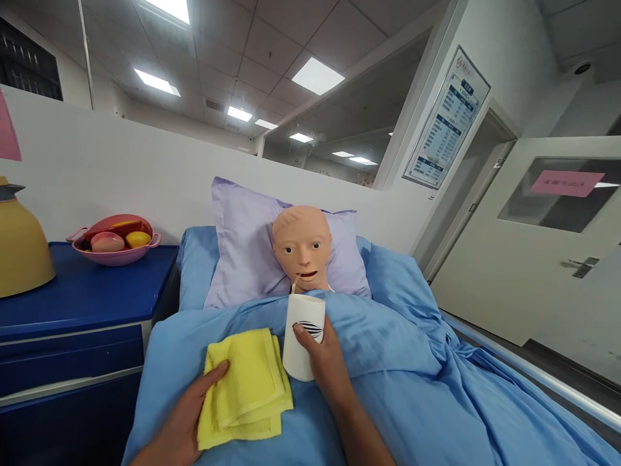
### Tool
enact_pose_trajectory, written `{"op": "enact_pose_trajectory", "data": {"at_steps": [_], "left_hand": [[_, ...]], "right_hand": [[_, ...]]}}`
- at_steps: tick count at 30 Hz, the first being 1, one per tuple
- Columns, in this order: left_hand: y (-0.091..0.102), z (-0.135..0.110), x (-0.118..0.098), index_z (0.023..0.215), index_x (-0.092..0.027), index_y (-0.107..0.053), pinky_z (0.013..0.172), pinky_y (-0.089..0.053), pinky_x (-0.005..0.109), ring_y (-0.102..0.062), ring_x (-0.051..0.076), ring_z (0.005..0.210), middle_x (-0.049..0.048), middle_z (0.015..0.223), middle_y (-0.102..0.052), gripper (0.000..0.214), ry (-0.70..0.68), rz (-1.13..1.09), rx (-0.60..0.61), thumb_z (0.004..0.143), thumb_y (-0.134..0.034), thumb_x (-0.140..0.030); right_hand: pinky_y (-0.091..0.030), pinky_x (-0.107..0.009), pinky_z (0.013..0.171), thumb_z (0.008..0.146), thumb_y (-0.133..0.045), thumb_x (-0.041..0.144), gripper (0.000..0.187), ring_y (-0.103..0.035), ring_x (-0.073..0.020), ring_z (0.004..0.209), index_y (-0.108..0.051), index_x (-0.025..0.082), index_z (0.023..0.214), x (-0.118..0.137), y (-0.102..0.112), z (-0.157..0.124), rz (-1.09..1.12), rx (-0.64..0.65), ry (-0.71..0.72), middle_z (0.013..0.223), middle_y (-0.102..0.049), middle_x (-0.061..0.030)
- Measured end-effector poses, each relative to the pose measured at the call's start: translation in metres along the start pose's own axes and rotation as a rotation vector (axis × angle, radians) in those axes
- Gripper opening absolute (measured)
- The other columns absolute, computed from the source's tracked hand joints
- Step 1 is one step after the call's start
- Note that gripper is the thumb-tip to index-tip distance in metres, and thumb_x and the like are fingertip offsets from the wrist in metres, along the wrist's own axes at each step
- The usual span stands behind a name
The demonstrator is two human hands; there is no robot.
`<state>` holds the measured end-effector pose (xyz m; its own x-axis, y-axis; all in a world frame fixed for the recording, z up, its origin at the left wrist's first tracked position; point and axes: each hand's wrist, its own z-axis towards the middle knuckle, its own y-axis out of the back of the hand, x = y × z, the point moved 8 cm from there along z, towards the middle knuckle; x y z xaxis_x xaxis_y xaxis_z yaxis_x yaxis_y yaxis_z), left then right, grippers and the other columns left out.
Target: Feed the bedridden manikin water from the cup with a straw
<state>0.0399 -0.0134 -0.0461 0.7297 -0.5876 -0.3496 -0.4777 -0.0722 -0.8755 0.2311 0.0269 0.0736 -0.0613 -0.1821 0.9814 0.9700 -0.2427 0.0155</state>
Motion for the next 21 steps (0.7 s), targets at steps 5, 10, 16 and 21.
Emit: {"op": "enact_pose_trajectory", "data": {"at_steps": [5,10,16,21], "left_hand": [[-0.003,-0.004,-0.003,0.129,-0.011,-0.05,0.098,-0.05,0.044,-0.061,0.032,0.11,0.0148,0.111,-0.069,0.06,-0.012,0.023,-0.026,0.077,-0.07,-0.031],[-0.001,-0.005,-0.004,0.128,-0.01,-0.05,0.097,-0.05,0.044,-0.061,0.032,0.11,0.0152,0.11,-0.07,0.061,-0.023,0.038,-0.055,0.075,-0.071,-0.032],[0.0,-0.004,-0.002,0.127,-0.01,-0.051,0.097,-0.05,0.043,-0.06,0.031,0.112,0.0151,0.112,-0.069,0.059,-0.024,0.036,-0.033,0.076,-0.071,-0.033],[0.0,-0.006,-0.002,0.127,-0.01,-0.05,0.097,-0.05,0.043,-0.06,0.032,0.112,0.0155,0.113,-0.069,0.061,-0.023,0.035,-0.026,0.076,-0.071,-0.034]], "right_hand": [[-0.051,-0.032,0.056,0.068,-0.071,0.054,0.048,-0.065,-0.0222,0.066,-0.061,0.02,0.1,-0.007,-0.001,0.0,0.023,-0.006,-0.097,0.077,-0.069,-0.0036],[-0.052,-0.03,0.056,0.068,-0.072,0.053,0.046,-0.065,-0.0211,0.067,-0.062,0.02,0.098,-0.011,-0.003,0.001,0.034,-0.006,-0.149,0.077,-0.069,-0.0033],[-0.052,-0.03,0.056,0.068,-0.072,0.052,0.043,-0.065,-0.0209,0.066,-0.062,0.02,0.095,-0.014,-0.004,0.0,0.035,-0.005,-0.162,0.074,-0.068,-0.0025],[-0.052,-0.032,0.056,0.069,-0.071,0.054,0.046,-0.066,-0.0228,0.064,-0.061,0.02,0.097,-0.012,-0.003,0.0,0.058,-0.031,-0.146,0.073,-0.07,-0.0034]]}}
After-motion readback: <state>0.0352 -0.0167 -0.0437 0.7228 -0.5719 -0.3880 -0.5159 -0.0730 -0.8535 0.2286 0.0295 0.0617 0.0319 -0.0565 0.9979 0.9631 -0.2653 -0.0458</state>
